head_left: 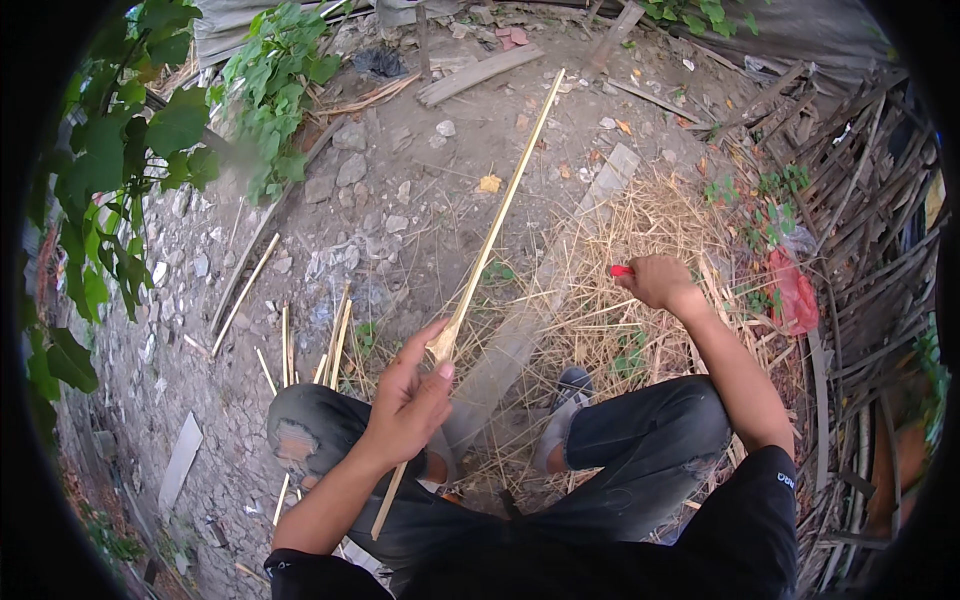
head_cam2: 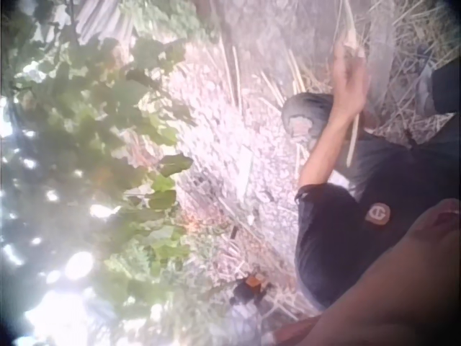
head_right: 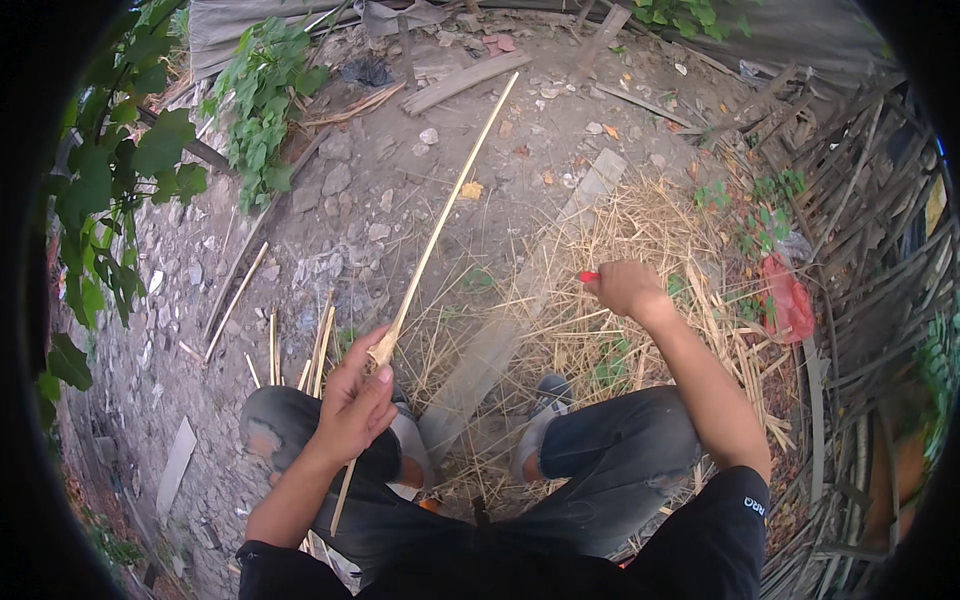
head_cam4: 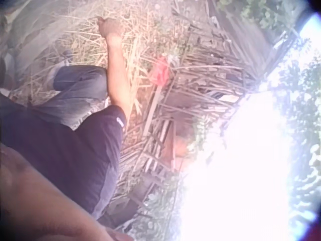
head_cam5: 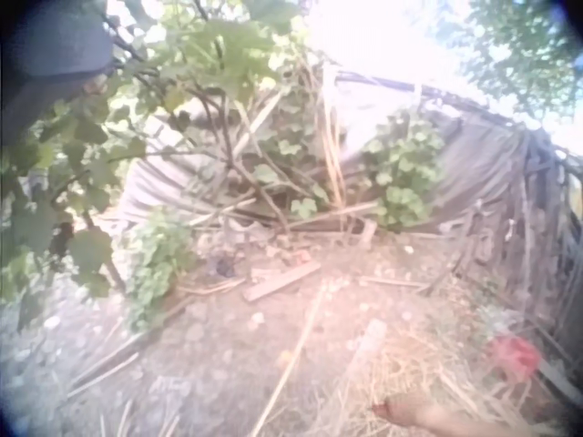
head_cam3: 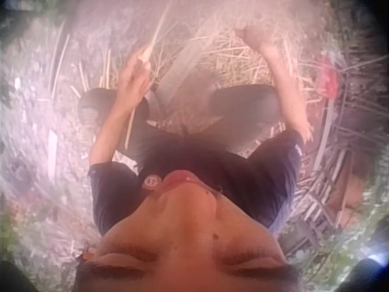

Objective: The person sits on the ground and uses a red utility knife to shave and smooth a long, thin bamboo stick. They hold the stick with one hand and carefully scrape along its length with the knife, rotating the stick to work on different sides.

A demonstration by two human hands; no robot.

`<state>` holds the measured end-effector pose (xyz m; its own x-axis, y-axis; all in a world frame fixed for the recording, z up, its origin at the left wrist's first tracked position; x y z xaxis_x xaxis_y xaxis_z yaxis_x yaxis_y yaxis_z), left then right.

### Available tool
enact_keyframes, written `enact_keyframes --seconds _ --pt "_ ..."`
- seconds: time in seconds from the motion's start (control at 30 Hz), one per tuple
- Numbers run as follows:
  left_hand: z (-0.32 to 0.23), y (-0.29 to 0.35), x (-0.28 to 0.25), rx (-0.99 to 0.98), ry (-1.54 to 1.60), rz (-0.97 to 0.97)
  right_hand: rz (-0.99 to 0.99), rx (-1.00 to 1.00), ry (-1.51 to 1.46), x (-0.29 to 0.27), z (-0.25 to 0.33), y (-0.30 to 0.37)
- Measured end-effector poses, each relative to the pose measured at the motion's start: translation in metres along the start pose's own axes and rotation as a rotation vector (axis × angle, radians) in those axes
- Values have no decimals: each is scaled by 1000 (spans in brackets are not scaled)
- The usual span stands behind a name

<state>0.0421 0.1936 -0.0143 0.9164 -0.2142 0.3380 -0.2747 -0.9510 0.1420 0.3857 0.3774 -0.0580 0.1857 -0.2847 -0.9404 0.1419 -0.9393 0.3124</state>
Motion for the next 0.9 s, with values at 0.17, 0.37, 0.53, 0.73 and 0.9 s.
enact_keyframes --seconds 0.17,0.37,0.53,0.73,0.9 --pt "2 -3 0 12 13 -62 -309 -274 -418 -101 60 46" --pt "4 -16 7 14 48 -70 -106 -610 -630 -125 163 103" --pt "-4 -24 13 34 89 -85 -74 -653 -638 -107 190 103" --pt "3 -23 13 -1 61 -95 -65 -594 -648 -111 190 105" --pt "10 -18 11 -83 113 -72 -92 -572 -601 -104 183 94"
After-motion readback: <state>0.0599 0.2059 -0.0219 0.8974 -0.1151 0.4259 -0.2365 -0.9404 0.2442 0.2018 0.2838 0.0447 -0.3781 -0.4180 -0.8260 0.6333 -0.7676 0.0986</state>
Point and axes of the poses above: each hand's wrist, its own y-axis away from the middle knuckle, its own x-axis out of the palm, z = x × y, the point moved 8 cm from there along -y, towards the middle knuckle, and after that the axes turned 1 degree about -y, right-handed, at the moved point
